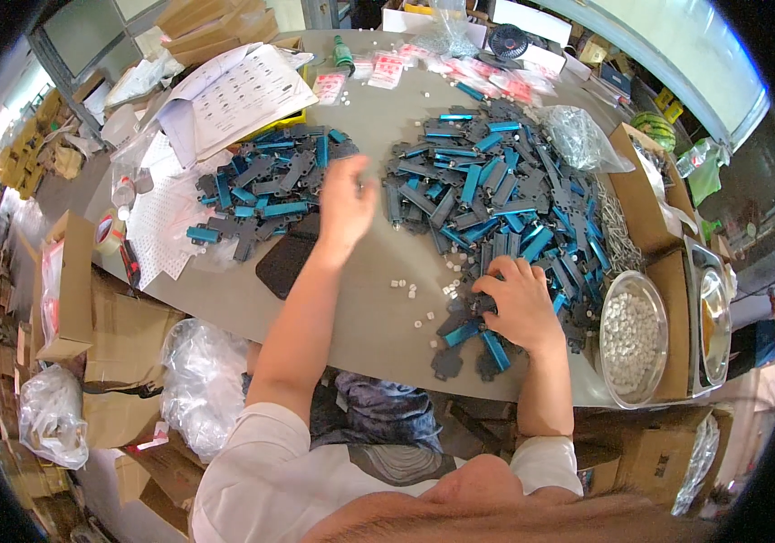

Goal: The person sits at a cluttered workbench and repeatedly picks up small blue and grey plastic components. They insert small white cylindrical pieces into the blue parts by hand and place the assembled units into a growing pile on the table. The person handles the items one at a time throughout the clip.

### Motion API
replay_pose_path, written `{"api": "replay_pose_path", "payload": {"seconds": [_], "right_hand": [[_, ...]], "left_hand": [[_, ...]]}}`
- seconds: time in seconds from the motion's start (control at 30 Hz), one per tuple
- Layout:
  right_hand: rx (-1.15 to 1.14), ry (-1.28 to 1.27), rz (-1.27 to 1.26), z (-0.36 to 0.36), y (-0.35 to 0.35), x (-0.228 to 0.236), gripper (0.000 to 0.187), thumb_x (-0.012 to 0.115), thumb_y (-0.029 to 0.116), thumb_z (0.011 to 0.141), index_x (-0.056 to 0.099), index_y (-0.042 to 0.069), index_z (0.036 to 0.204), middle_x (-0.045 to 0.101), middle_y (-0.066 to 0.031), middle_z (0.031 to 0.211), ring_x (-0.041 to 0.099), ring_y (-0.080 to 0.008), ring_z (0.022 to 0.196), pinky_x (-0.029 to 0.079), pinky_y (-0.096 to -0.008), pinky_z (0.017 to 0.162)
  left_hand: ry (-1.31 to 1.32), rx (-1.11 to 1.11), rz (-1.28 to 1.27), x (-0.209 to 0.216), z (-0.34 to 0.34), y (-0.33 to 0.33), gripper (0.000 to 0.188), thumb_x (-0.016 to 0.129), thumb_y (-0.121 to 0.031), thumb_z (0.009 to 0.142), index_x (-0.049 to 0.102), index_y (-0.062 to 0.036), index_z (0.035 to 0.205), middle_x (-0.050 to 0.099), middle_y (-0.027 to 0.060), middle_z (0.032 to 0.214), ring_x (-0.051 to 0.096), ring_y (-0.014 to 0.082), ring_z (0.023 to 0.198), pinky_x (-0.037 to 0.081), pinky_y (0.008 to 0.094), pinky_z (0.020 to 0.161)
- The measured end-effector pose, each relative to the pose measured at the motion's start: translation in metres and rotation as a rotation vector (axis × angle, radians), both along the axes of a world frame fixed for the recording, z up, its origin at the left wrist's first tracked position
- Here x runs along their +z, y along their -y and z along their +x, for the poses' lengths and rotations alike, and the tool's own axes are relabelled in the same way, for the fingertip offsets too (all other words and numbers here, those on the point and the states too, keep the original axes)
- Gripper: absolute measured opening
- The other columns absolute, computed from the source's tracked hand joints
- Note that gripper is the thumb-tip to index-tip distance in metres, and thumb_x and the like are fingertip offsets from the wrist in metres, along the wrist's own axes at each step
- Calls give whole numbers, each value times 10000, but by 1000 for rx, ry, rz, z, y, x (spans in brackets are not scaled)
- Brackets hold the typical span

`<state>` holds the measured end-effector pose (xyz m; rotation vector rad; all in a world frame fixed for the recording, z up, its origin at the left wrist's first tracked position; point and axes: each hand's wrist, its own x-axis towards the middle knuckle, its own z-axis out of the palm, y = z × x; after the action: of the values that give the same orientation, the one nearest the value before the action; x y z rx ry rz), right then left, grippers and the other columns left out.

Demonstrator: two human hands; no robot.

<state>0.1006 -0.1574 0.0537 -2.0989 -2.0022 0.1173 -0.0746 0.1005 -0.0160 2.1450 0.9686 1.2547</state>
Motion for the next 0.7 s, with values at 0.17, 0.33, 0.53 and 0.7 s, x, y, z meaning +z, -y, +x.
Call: {"api": "replay_pose_path", "payload": {"seconds": [0.17,0.33,0.53,0.7], "right_hand": [[18,-4,76,2,-5,-14,235,673,24,625,660,104,845,505,-50,1010,493,-272,994,385,-408,881],[42,-7,149,5,-12,-11,157,671,50,671,643,84,821,564,-35,949,545,-250,954,405,-410,869],[-52,-242,237,7,-19,-10,159,597,36,822,582,53,980,639,-115,865,619,-334,767,485,-432,703],[-242,-626,437,8,-27,-22,185,489,71,946,498,29,1126,629,-172,887,654,-291,773,501,-374,653]], "left_hand": [[-546,-250,112,-10,30,37,591,544,12,793,436,-115,1360,356,122,1452,288,354,1363,289,497,1089],[-503,-242,113,-10,31,41,445,592,-79,815,524,-118,1253,419,119,1364,366,351,1283,362,472,1025],[-677,-181,-64,16,25,56,198,696,-193,773,650,-56,908,605,125,975,571,327,991,477,426,832],[-605,-91,95,-1,32,67,226,720,-226,750,661,-52,880,601,130,931,588,323,945,502,427,796]]}}
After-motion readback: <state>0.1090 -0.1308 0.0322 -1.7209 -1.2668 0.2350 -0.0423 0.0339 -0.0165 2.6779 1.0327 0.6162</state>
